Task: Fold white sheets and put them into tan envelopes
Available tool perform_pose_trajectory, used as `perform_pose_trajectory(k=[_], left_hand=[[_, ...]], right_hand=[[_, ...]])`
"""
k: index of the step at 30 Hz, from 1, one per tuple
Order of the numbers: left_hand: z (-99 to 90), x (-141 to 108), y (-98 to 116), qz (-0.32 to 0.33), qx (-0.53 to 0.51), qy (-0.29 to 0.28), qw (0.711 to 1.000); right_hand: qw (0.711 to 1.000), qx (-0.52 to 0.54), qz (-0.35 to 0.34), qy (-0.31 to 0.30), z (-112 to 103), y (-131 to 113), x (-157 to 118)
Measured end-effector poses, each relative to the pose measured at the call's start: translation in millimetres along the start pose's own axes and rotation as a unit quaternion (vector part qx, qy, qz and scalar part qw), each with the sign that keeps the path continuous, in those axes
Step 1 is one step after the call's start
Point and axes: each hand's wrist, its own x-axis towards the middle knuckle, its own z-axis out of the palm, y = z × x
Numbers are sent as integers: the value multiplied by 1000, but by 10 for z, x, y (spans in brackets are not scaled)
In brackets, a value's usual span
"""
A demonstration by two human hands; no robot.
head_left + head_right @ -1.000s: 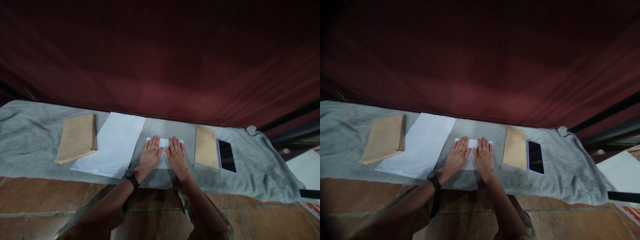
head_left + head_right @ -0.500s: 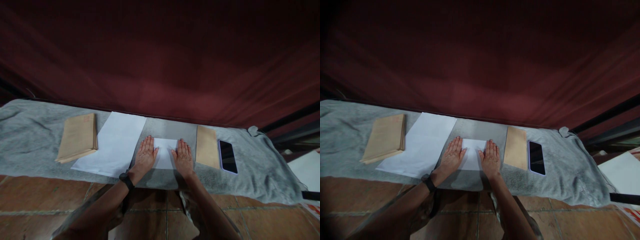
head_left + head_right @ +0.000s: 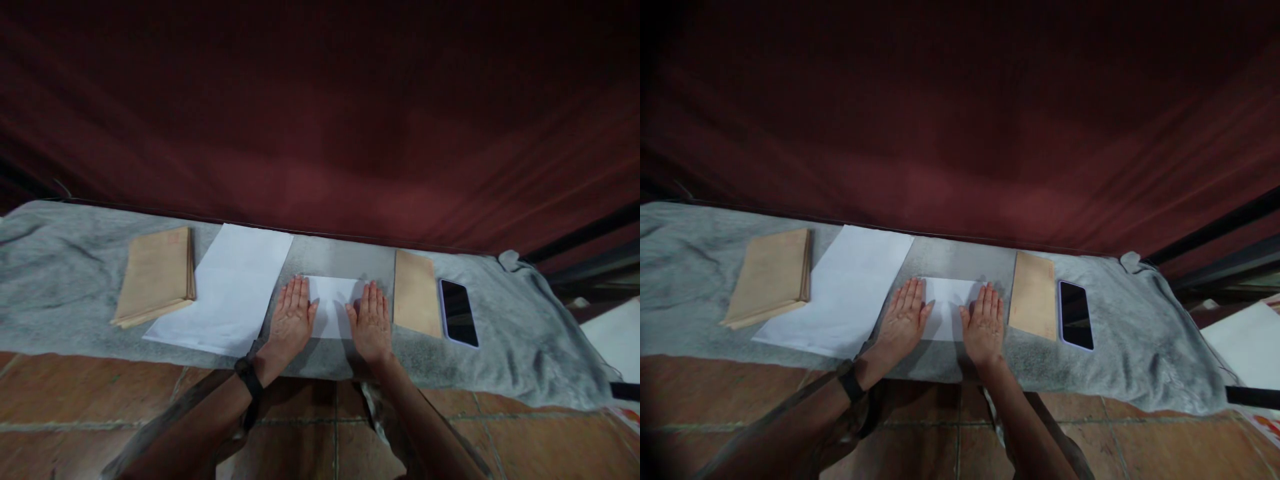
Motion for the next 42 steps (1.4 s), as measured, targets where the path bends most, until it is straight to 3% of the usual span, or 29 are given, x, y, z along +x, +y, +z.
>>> perform_pose_trajectory(k=[5, 10, 18, 27, 35, 39, 42], left_hand=[[39, -176, 329, 90, -9, -39, 995], [102, -273, 376, 104, 5, -71, 992], [32, -164, 243, 67, 15, -67, 995], [80, -82, 51, 28, 10, -34, 999], [54, -5, -54, -5, 5, -29, 1000], [55, 73, -40, -21, 0, -18, 1000], [86, 115, 70, 10, -9, -22, 1000]], right_hand=[[990, 97, -75, -70, -98, -264, -51], [983, 102, -89, -121, -108, -366, -116], [994, 56, -66, -70, -43, -246, -96], [998, 28, -44, -24, 15, -109, -78], [1000, 6, -20, -13, 41, -13, -73], [1000, -2, 1, 6, 42, -7, 29], [1000, 17, -12, -13, 34, -92, 132]])
